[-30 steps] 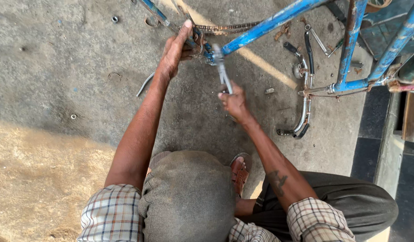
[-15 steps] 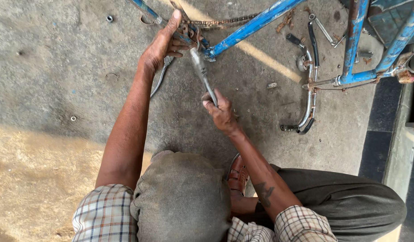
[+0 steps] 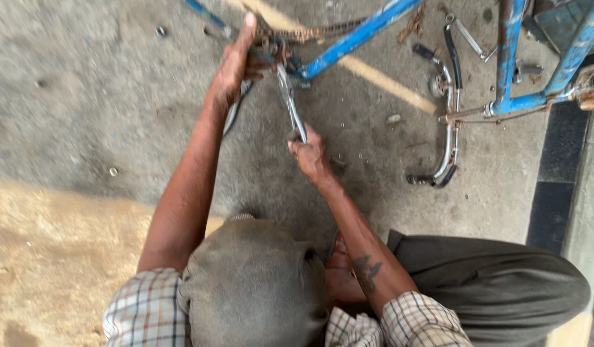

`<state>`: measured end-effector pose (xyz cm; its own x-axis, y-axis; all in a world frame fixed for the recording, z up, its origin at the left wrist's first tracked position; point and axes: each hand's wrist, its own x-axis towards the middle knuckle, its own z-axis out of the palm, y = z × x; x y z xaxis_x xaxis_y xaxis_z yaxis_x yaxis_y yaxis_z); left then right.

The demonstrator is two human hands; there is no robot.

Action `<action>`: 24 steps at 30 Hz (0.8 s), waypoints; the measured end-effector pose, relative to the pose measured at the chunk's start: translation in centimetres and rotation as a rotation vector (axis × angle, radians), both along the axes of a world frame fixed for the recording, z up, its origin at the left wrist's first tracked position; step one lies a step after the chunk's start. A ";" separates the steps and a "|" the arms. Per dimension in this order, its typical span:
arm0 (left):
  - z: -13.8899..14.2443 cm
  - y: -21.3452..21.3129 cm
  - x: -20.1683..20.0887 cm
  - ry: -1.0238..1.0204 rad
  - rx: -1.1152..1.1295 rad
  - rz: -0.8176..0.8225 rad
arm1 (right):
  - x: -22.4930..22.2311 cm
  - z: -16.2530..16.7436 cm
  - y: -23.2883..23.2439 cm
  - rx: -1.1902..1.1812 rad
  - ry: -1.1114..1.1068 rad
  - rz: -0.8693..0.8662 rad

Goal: The person uses pliers to remove a master link from a bicycle chain, then reattaches the chain to the chainring and rear sprocket. The person rotates the pedals to test the chain movement.

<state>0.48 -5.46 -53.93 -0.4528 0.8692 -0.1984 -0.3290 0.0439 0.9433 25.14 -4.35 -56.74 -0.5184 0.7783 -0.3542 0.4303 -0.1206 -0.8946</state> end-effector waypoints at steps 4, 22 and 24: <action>-0.1 -0.1 0.2 -0.022 -0.006 0.028 | -0.4 2.9 2.7 -0.028 -0.147 -0.089; -0.3 0.5 1.7 -0.095 -0.050 0.109 | 0.9 3.4 3.5 0.025 -0.142 0.008; -0.3 0.7 2.0 -0.108 -0.036 0.113 | 0.9 4.5 5.2 -0.015 -0.143 0.055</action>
<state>2.49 -4.78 -54.25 -0.5213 0.8057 -0.2811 -0.4330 0.0341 0.9007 26.03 0.84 -52.24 -0.5038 0.7439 -0.4391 0.5596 -0.1062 -0.8219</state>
